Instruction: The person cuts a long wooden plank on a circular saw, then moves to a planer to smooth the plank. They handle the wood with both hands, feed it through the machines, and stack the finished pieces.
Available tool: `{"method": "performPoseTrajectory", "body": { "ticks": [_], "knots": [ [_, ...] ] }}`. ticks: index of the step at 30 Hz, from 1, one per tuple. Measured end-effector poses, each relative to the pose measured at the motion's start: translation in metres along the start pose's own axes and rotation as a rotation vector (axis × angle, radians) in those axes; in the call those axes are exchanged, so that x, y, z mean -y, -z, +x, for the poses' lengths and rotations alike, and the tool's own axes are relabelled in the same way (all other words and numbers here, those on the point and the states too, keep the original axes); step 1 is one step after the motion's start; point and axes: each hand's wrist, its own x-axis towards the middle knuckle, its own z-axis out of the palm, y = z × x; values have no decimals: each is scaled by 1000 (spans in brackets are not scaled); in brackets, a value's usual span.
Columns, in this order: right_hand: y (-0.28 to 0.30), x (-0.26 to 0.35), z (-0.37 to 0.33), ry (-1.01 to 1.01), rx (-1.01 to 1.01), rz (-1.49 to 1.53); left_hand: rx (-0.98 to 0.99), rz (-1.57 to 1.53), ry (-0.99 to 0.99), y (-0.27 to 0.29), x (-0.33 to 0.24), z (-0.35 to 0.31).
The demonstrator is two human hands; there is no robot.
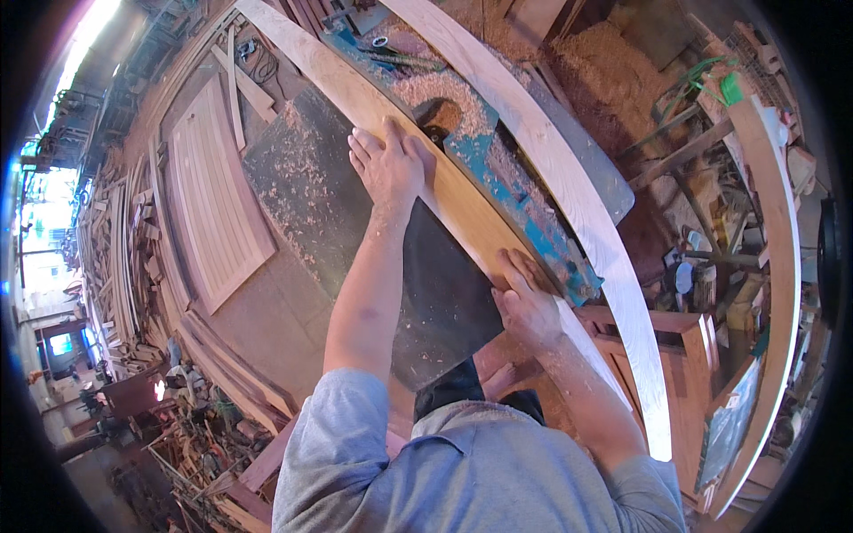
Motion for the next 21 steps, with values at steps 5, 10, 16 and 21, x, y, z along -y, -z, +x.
{"method": "performPoseTrajectory", "body": {
  "ticks": [5,10,16,21],
  "knots": [
    [-10,-3,5,18,-18,-1,-27,40,8,-5,8,26],
    [-16,0,43,48,-73,42,2,18,43,-16,24,58],
    [-58,-7,102,104,-142,67,-48,-45,18,-3,30,63],
    [-66,-12,105,136,-183,112,46,5,-114,13,14,-36]
  ]
}}
